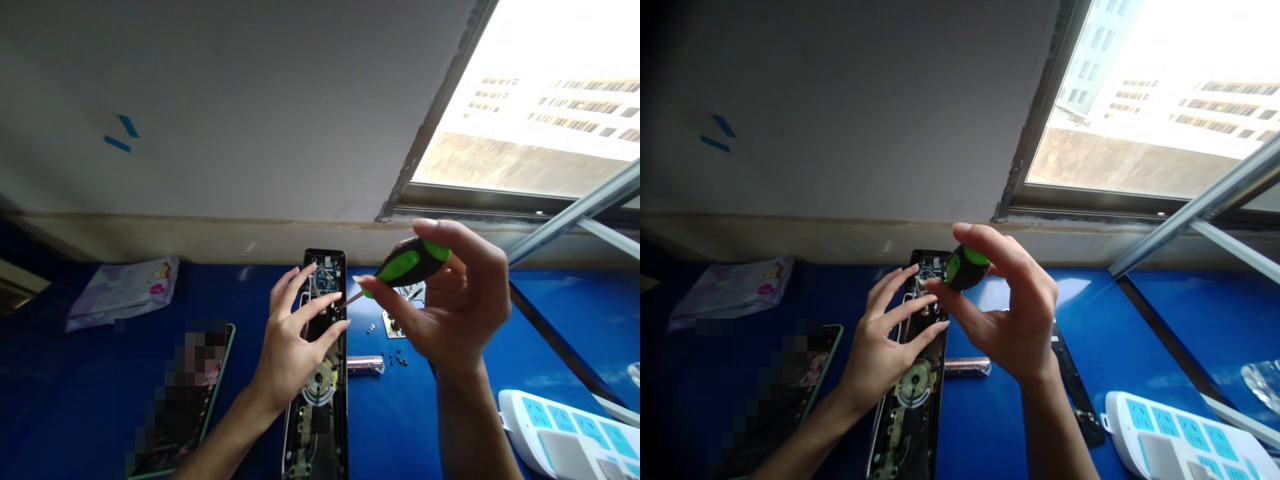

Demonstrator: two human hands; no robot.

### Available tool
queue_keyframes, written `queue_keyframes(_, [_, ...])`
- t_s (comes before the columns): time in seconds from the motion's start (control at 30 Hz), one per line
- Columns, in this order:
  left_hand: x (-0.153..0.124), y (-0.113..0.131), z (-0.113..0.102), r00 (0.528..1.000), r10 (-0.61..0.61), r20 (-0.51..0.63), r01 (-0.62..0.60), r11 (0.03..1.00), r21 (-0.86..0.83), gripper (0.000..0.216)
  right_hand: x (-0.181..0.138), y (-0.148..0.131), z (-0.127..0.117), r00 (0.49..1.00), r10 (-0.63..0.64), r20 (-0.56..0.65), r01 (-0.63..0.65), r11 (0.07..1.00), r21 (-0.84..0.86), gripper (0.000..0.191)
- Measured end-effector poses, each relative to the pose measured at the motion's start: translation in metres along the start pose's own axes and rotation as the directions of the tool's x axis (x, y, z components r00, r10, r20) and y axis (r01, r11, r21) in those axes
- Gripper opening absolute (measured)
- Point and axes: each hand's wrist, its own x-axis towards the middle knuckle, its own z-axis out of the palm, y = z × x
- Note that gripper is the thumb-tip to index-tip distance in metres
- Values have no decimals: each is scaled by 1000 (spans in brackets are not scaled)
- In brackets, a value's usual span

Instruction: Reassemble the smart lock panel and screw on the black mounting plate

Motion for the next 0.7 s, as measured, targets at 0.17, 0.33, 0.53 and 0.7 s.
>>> queue_keyframes(0.17, [-3,-5,2,999,-17,40,14,996,92,25,-6,5,7,997,-22,74,24,999,-21,72])
queue_keyframes(0.33, [-6,-9,7,991,-34,127,20,994,104,29,-8,8,17,989,-39,141,48,997,-66,56])
queue_keyframes(0.53, [-7,-7,7,989,-41,144,26,995,99,29,-6,8,19,984,-68,167,85,992,-95,48])
queue_keyframes(0.7, [-7,-8,7,988,-42,150,28,995,93,28,-6,8,19,980,-69,187,86,992,-87,46])
